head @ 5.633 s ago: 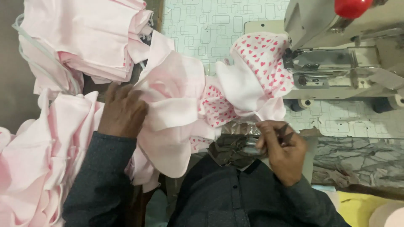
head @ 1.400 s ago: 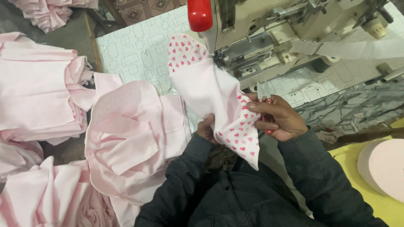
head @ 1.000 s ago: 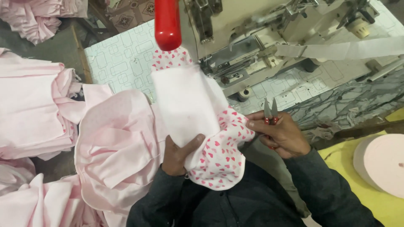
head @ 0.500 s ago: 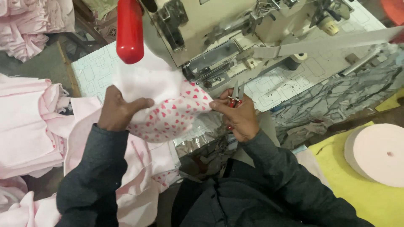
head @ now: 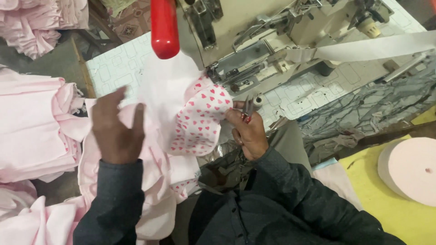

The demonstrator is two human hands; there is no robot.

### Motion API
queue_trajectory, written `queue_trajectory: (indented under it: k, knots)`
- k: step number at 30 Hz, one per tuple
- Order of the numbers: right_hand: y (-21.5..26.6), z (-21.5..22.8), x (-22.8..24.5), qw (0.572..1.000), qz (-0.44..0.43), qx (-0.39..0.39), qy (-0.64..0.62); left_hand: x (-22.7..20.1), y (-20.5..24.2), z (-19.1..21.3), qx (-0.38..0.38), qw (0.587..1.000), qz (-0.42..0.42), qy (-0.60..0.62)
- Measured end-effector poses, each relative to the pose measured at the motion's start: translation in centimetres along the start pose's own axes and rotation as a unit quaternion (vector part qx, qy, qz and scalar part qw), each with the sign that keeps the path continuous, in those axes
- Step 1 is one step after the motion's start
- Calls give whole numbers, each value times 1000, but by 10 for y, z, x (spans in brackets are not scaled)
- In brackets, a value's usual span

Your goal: Trimming excess threads and fabric from pink baby garments using small snips at a sewing workstation.

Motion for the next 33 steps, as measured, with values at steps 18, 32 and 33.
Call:
queue_trajectory:
  k: [18, 32, 33]
  knots:
    - [3, -1, -19, 997, -78, -4, -10, -83, -36, -81, 267, 939, -162, -145]
    - [-18, 23, 11, 993, -13, -33, 110, -44, -24, -88, 91, 984, -102, -111]
    - [-19, 24, 11, 993, -12, -27, 112, -51, -17, -80, -14, 980, -124, -153]
Point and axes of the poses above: each hand's wrist, its own y-axis away from the middle knuckle, its own z-axis out of the back of the hand, x = y × z, the point moved 8 cm from there along -y, towards the middle knuckle, and after that the axes turned 15 degrees about x, right-handed, at the moved point
